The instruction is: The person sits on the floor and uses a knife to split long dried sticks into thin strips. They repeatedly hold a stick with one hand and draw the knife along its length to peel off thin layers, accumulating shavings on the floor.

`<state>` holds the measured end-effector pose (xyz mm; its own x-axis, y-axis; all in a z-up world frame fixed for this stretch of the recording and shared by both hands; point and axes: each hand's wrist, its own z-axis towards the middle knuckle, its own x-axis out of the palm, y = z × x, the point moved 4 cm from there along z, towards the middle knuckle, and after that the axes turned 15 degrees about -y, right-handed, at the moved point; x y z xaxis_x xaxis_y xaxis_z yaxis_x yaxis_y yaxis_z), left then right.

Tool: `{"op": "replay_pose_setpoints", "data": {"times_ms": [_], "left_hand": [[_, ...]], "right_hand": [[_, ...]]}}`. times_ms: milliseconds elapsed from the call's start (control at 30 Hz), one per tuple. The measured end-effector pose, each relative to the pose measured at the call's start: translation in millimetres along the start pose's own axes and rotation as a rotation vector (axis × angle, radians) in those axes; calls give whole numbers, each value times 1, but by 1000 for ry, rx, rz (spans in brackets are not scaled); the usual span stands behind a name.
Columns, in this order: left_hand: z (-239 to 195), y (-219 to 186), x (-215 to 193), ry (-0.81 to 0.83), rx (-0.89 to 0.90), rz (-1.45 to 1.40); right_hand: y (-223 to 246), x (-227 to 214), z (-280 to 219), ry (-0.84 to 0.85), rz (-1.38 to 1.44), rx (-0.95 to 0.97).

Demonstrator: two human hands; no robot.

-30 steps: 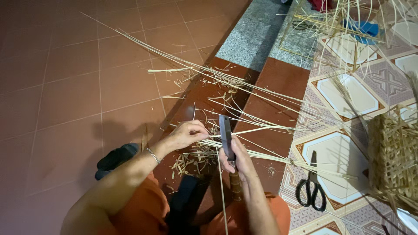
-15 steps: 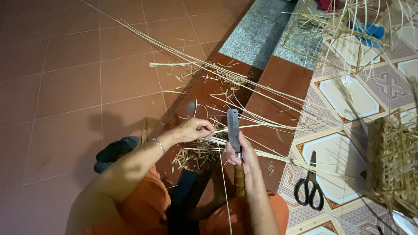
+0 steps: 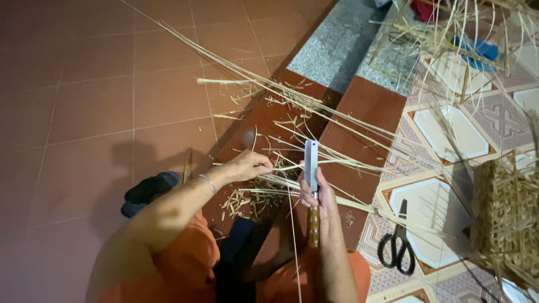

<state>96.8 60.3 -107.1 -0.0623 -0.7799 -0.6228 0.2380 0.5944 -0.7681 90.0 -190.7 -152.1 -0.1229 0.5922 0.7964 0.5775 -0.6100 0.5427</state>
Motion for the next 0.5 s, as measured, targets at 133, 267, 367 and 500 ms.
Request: {"op": "replay_pose_setpoints", "data": {"times_ms": [133,267,367,500], "left_hand": [[-1,11,-3,6,2,-14],[1,9,1,18,52,18],[1,2,0,36,-20,-44],[0,-3,1,82,-94,-121]], "right_hand": [[-3,-15,7,-45,-14,18],[-7,-26,18,-69,-10,47],[-3,-32,20,-25,0,34],[-3,-39,22,-48,-2,25]]}}
